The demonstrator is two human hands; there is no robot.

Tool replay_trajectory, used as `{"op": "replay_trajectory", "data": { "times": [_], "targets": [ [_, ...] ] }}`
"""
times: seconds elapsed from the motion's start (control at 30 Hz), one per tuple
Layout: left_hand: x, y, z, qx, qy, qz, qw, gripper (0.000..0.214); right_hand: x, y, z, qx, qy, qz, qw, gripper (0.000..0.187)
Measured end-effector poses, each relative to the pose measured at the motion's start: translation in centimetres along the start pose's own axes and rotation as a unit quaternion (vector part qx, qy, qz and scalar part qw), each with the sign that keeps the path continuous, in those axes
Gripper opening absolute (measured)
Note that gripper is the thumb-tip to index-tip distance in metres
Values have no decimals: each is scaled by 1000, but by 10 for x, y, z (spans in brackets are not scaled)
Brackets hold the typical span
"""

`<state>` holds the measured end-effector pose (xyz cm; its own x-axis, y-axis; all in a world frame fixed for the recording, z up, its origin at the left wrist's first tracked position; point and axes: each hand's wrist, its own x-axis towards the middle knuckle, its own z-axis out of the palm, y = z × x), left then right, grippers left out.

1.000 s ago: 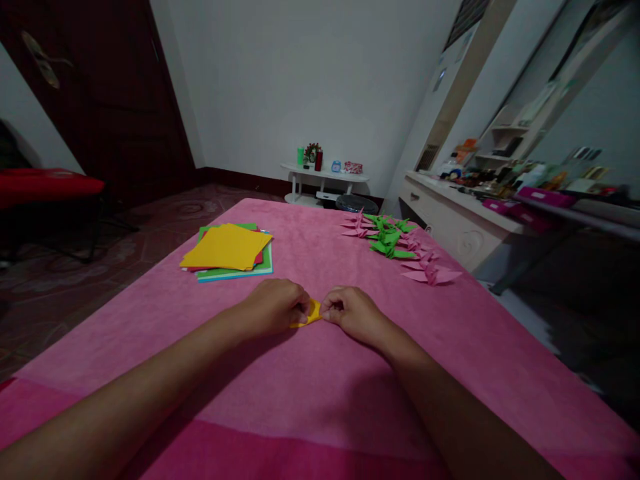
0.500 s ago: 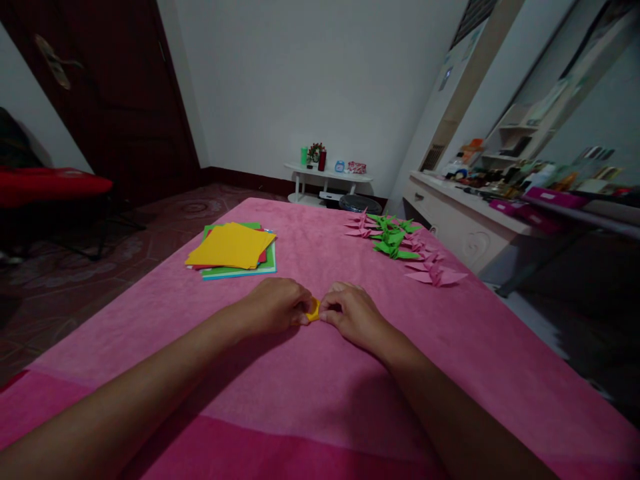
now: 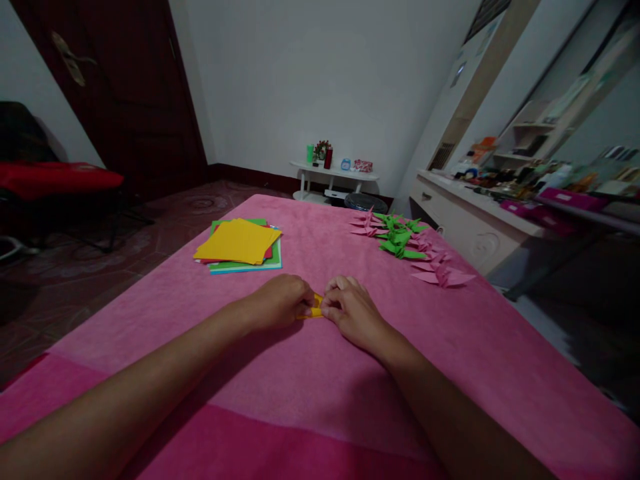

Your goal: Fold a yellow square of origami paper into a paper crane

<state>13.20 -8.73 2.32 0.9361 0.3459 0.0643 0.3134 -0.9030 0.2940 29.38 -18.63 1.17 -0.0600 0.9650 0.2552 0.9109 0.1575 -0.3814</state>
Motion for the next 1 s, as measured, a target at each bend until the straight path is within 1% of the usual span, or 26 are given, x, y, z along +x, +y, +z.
{"op": "replay_trajectory", "data": {
  "times": [0.17,0.3,0.73,0.9,1.0],
  "targets": [
    [0,1,7,47,16,-1,999,15,-1,-1,-3,-18,-7,1,1000,9],
    [0,2,9,56,31,-14,998,17,-1,0,-2,-34,-5,2,999,8],
    [-2,7,6,80,11,-20,997,18,0,2,-10,-28,-38,-14,999,5],
    [-1,5,8,87,7,-19,996,18,0,7,-16,-9,-64,-30,997,13],
    [-1,4,9,92,10,-16,996,18,0,8,-16,-6,-67,-27,997,12]
  ]
}}
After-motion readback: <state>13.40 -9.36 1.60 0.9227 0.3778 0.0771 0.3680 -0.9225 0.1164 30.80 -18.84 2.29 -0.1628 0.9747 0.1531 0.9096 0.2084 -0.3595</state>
